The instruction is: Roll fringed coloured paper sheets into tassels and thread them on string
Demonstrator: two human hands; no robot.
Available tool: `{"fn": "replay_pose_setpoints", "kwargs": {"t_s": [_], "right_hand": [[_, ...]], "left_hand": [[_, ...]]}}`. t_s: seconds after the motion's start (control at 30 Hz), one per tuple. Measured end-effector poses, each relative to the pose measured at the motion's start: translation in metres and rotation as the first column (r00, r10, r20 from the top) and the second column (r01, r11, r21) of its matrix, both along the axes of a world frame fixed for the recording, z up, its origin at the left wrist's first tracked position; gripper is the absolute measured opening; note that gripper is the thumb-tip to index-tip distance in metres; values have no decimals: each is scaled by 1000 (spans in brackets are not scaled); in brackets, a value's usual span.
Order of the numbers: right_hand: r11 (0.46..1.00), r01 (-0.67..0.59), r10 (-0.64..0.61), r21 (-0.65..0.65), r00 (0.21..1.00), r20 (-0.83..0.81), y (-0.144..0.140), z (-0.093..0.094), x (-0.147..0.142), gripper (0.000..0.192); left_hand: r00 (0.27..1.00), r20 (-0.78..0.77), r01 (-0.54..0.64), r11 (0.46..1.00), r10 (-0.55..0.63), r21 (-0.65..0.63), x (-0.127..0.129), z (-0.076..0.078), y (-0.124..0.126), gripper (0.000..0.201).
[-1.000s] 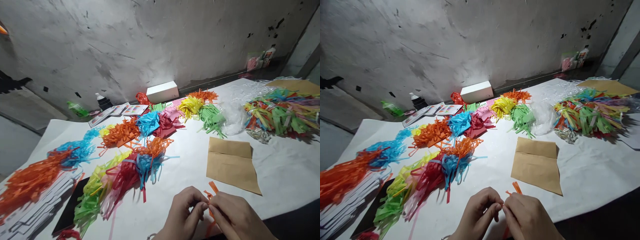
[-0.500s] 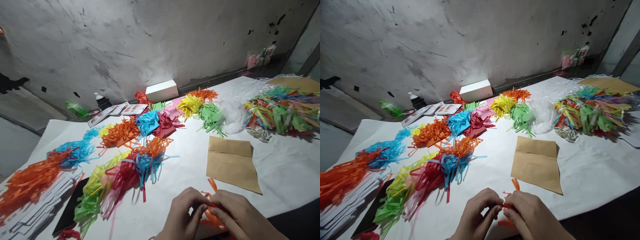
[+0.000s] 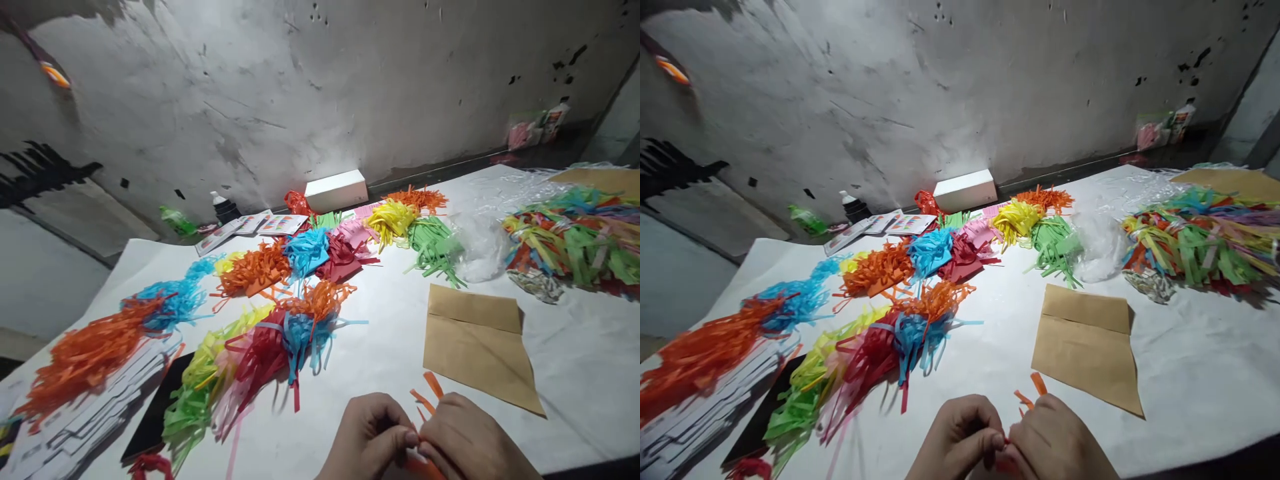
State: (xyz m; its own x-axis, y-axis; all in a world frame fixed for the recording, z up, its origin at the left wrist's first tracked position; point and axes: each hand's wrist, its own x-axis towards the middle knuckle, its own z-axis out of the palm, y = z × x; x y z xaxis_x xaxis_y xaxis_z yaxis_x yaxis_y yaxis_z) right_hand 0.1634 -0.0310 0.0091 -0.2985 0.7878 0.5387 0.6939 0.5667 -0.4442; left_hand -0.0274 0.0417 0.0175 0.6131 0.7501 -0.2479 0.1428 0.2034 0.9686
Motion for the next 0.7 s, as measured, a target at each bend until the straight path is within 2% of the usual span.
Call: {"fn": "replay_pose_setpoints", "kwargs": {"t_s": [0.03,0.1,0.17,0.2,0.23,0.27,0.3,0.33,0.37,0.4,0.43,0.47,0.5,0.53,0.6,0.67,0.7], "right_hand": [[999,4,-4,34,1000,15,2,-2,-1,32],[997,3,-8,82,999,51,8,-5,-1,30],[980,18,-36,196,995,91,14,-8,1,25],[965,58,-85,256,992,95,17,-10,4,24],[947,117,-149,301,985,83,19,-11,6,27],[929,193,-223,315,973,60,20,-13,8,32],[910,262,-286,321,958,31,21,-15,9,35],[896,314,-333,313,943,9,21,-17,10,34],[888,335,-353,315,935,0,21,-19,10,31],[884,330,-351,331,936,4,20,-21,10,28],[881,312,-339,355,941,14,20,-24,9,26],[881,283,-318,378,948,31,20,-28,7,24],[888,255,-297,383,953,54,20,-31,7,22],[896,237,-286,375,955,81,20,-35,7,22],[897,234,-311,375,937,159,20,-43,12,28],[876,271,-399,400,872,283,22,-50,22,39],[858,302,-454,415,825,337,23,-53,28,45]], "left_hand": [[1000,-7,-7,1000,7,-16,-4,-2,0,28],[998,-60,1,999,3,53,-15,-4,1,30],[992,-122,-3,963,37,269,-26,0,7,24],[986,-133,-32,896,101,442,-33,5,14,20],[974,-110,-84,772,196,631,-39,13,23,16],[953,-46,-143,581,299,801,-46,23,33,13],[920,46,-192,346,389,918,-53,35,46,11],[884,147,-218,113,443,969,-60,47,58,11],[855,226,-208,-91,467,974,-67,58,71,13],[835,273,-173,-242,478,955,-73,67,83,17],[832,278,-115,-341,480,933,-78,71,94,20],[839,233,-35,-377,493,925,-83,72,103,19],[845,148,56,-360,513,931,-87,67,110,14],[847,33,156,-308,530,938,-91,58,116,10],[809,-204,335,-148,551,931,-99,31,122,20],[781,-333,424,-56,528,904,-109,-1,123,26],[798,-337,416,-52,501,908,-113,-16,122,25]]}}
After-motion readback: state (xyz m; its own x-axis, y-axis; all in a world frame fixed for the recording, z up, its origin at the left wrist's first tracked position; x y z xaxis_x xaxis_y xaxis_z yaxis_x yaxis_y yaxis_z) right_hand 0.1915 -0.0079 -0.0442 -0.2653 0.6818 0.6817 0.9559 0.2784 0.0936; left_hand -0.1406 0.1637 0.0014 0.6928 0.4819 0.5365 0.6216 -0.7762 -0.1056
